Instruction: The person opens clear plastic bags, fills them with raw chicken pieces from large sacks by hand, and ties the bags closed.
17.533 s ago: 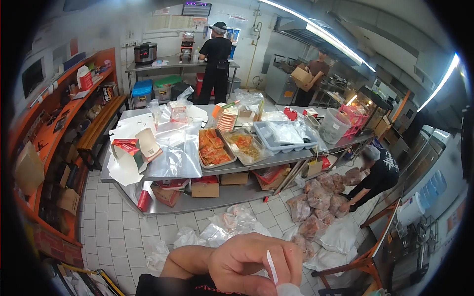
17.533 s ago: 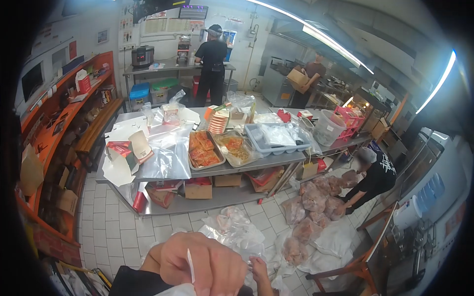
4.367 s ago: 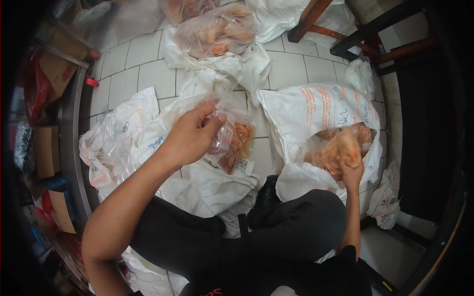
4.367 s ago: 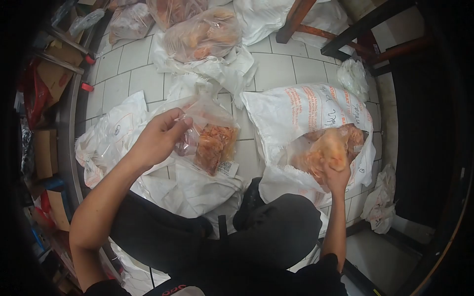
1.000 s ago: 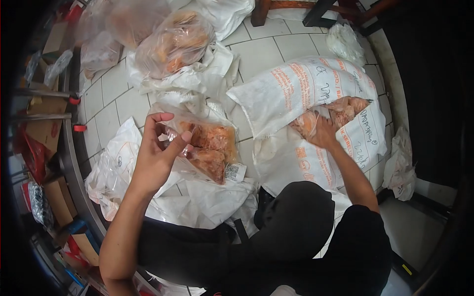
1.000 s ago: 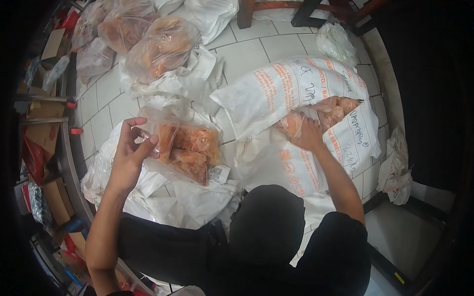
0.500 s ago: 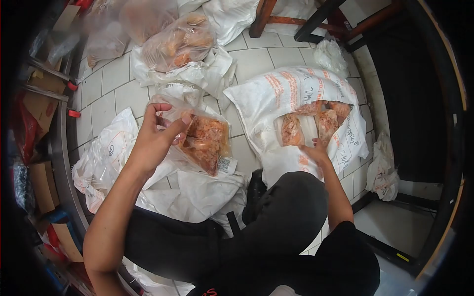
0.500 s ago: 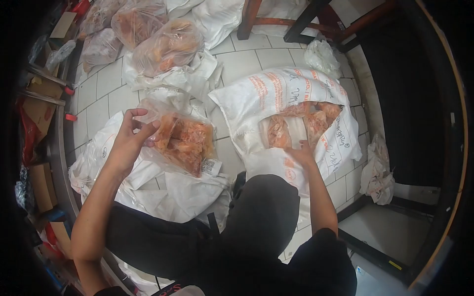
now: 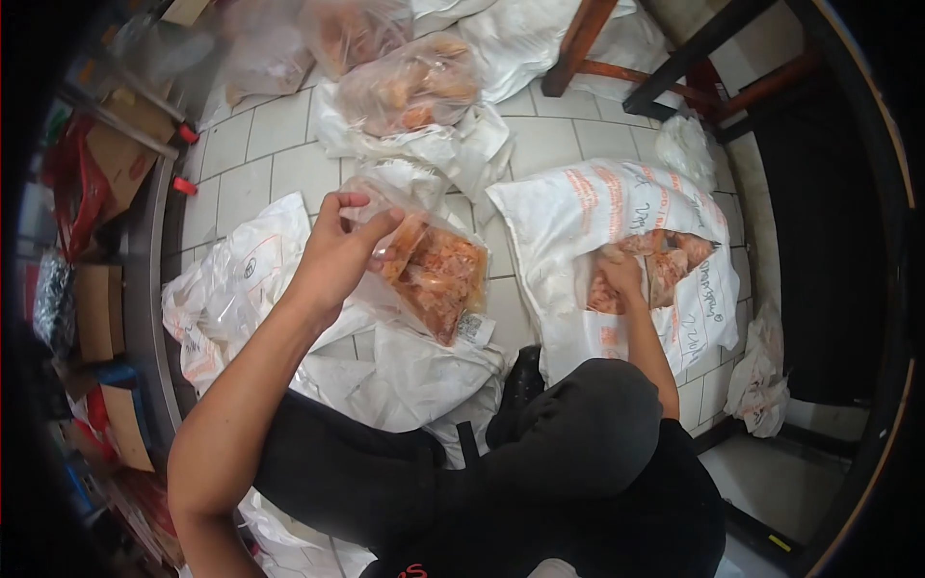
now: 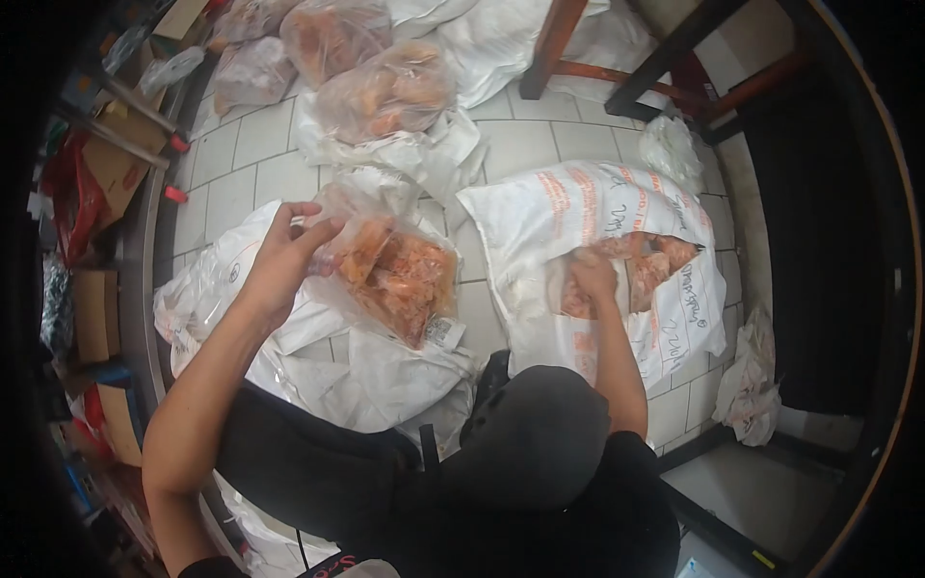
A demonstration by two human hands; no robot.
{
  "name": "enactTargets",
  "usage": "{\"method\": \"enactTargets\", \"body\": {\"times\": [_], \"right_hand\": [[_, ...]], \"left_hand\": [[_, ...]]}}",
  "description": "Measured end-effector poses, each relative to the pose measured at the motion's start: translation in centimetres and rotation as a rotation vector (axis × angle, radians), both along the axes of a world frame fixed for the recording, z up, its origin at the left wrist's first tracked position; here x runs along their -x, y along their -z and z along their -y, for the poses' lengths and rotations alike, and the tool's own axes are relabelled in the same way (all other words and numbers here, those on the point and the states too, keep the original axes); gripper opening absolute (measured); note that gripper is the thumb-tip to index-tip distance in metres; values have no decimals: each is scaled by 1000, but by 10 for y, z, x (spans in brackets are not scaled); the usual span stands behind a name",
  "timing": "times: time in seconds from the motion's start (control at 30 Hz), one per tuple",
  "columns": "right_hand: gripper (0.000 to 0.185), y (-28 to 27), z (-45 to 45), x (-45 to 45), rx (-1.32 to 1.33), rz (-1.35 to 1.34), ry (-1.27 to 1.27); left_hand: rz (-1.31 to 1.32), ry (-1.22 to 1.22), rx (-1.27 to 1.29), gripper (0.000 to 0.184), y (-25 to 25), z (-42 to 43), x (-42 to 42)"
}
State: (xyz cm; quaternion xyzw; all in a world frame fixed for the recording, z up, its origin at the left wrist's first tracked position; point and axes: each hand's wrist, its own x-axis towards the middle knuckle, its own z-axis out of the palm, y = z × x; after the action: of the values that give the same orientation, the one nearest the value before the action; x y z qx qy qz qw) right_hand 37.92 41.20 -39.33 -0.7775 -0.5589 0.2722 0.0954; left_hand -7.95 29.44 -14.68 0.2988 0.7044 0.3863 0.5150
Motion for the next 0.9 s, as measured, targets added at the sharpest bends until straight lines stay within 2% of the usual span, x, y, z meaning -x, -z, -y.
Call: {"method": "enactTargets", "body": {"times": [0.07,0.13,0.2,0.23,0.3,0.33,0.4,0.43,0.47,0.57,0.6,0.63,0.67,0.7,0.73,0.8,0.87,0.9], "right_hand": [[22,-53,21,3,-89,-294,53],[17,-35,38,-40,-408,-514,139],[16,-60,60,-47,-518,-683,353],[16,-73,68,-50,-520,-688,369],[22,-96,79,-52,-610,-892,438],[22,-114,81,-44,-600,-899,456],[30,-156,80,-11,-660,-1197,396],[30,-171,75,7,-662,-1202,410],[32,-185,67,29,-620,-1336,388],[36,-176,43,93,-495,-1684,299],[37,-145,41,116,-471,-1780,281],[39,-127,45,155,-489,-1821,71],[34,-113,50,181,-609,-1473,-293],[30,-99,55,206,-833,-1017,-598],[28,-85,60,232,-1074,-699,-794],[37,-63,95,265,-679,-831,-854],[45,-60,104,264,-638,-636,-878],[35,-66,98,258,-550,-838,-813]], "left_hand": [[13,-5,3,59,-2,-2,-1],[101,-28,-44,56,-5,-9,-5],[115,-32,-67,56,-3,-14,-7],[134,-48,-93,57,-2,-17,-6],[148,-41,-99,55,2,-22,-5],[173,-46,-103,54,3,-22,-4],[185,-79,-64,51,-3,-21,-8],[205,-118,-49,47,-8,-24,-10],[196,-110,-49,47,-12,-25,-12],[209,-99,-54,48,-24,-27,-20],[240,-87,-86,48,-31,-27,-26],[271,-74,-117,47,-34,-27,-30],[263,-70,-107,47,-35,-28,-30],[264,-85,-143,47,-36,-30,-28],[267,-97,-179,47,-37,-33,-27],[268,-70,-167,49,-37,-34,-29],[71,53,-131,50,-32,-31,-38],[-71,25,-72,50,-23,-30,-28]]}}
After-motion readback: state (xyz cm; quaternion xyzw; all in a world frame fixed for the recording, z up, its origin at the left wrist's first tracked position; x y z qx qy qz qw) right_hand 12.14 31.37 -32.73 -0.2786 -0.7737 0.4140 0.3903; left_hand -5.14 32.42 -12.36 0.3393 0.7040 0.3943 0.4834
